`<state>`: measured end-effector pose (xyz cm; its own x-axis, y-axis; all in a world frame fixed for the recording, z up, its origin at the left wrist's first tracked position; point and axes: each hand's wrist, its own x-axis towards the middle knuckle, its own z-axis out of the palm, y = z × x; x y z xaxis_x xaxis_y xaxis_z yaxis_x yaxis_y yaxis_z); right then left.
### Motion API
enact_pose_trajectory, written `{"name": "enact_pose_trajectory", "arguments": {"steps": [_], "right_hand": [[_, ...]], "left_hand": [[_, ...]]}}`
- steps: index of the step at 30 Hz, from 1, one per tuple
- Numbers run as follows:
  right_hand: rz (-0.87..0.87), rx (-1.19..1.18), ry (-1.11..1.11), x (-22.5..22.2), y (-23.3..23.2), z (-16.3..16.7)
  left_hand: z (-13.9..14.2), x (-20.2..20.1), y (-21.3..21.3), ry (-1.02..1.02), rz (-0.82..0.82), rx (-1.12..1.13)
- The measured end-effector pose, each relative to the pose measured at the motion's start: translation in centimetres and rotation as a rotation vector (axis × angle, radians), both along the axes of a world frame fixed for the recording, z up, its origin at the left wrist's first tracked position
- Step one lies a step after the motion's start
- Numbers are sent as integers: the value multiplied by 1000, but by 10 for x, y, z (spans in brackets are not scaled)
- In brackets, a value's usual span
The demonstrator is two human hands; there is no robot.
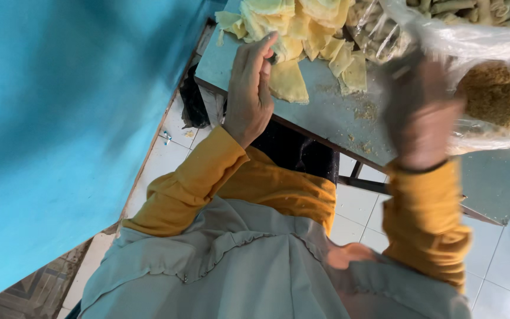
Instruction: The person folds triangular pieces of dough around a brown filling by hand, pinching the edges closed over their lap, and places the finished folded pastries into a plastic-lined basket beside the work table.
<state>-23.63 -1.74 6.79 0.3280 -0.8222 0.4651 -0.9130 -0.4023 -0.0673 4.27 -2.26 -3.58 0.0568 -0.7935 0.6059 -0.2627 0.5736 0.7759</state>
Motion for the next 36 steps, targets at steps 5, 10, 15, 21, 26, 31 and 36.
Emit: {"name": "enact_pose_trajectory", "arguments": {"steps": [5,10,15,21,26,31,36], "right_hand": [[-156,-317,522,-17,-12,38],[443,86,-254,93,7,-42],[327,273,-398,109,-1,-40],[293,490,-529,100,-17,-31],[287,499,-586,100,-18,-36],[262,509,-661,106,-16,-36],[269,563,-785,105,-16,-46]], "left_hand": [[7,-4,2,186,-38,75],[9,-2,3,266,-37,115],[10,-1,8,287,-20,130],[13,6,23,37,-91,5],[5,14,21,-229,-109,-235],[-8,19,23,-401,-33,-307],[-19,22,24,-637,16,-373]]}}
